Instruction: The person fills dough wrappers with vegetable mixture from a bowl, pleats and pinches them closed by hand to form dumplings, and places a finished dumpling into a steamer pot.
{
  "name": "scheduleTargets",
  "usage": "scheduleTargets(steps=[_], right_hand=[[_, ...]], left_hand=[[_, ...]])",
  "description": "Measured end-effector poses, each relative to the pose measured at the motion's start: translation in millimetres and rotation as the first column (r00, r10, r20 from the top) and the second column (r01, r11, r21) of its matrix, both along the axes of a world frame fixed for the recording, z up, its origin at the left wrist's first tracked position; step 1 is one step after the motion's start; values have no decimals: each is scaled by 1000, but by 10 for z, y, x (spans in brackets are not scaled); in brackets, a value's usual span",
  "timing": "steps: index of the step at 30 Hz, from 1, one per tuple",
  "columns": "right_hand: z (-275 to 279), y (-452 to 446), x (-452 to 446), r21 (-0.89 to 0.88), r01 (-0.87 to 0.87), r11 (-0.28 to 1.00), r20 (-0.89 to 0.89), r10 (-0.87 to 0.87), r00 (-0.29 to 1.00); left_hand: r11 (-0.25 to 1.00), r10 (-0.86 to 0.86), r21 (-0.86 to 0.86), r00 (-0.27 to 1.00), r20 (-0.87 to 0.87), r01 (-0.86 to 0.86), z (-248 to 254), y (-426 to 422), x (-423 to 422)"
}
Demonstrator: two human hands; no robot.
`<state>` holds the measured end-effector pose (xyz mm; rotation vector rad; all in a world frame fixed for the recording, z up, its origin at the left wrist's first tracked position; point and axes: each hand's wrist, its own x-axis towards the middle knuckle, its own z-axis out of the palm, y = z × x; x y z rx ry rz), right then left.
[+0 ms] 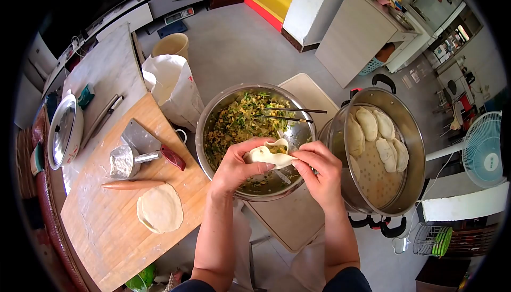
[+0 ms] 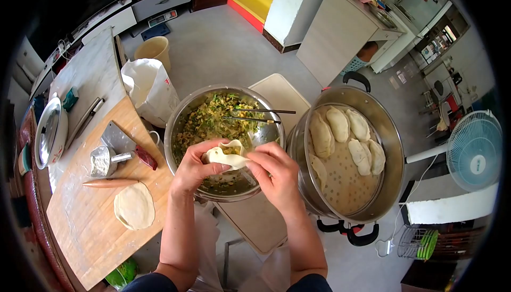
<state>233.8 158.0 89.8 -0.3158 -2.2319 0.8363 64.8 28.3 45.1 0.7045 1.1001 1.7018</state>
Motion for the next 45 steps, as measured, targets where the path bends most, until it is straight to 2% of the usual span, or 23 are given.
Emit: scheduleTargets(steps=[5, 8, 11, 14, 17, 23, 29, 35, 41, 45], right_hand=[[-11, 17, 18, -143, -16, 990, -13, 14, 1000], [35, -47, 26, -368, 29, 930, 20, -23, 1000], [-10, -78, 8, -551, 25, 834, -32, -51, 998], [18, -36, 7, -422, -9, 907, -2, 10, 1000], [-8, -28, -3, -256, 14, 966, -15, -18, 1000], [-41, -6, -12, -14, 69, 997, -43, -70, 997], [86, -108, -30, -125, 62, 990, 15, -61, 998], [-62, -18, -3, -60, 113, 992, -41, -116, 992], [-16, -22, 4, -123, 93, 988, -42, -99, 994], [44, -63, 7, -257, 110, 960, -3, -114, 993]], left_hand=[[998, -39, 49, 993, -116, 45, -7, 6, -14], [996, -54, 67, 984, -169, 66, 3, 1, -25], [995, -63, 68, 980, -191, 78, 16, -2, -29], [994, -60, 81, 978, -200, 78, 21, 7, -28], [993, -51, 94, 981, -187, 70, 17, 23, -22], [998, -39, 42, 982, -186, 47, 53, 31, 1], [1000, 19, 28, 983, -182, -15, 31, 57, 22], [999, 16, 32, 972, -234, -8, 97, 62, 53], [998, -14, 49, 962, -274, 28, 97, 65, 46], [997, -14, 64, 958, -286, 34, 97, 67, 55]])
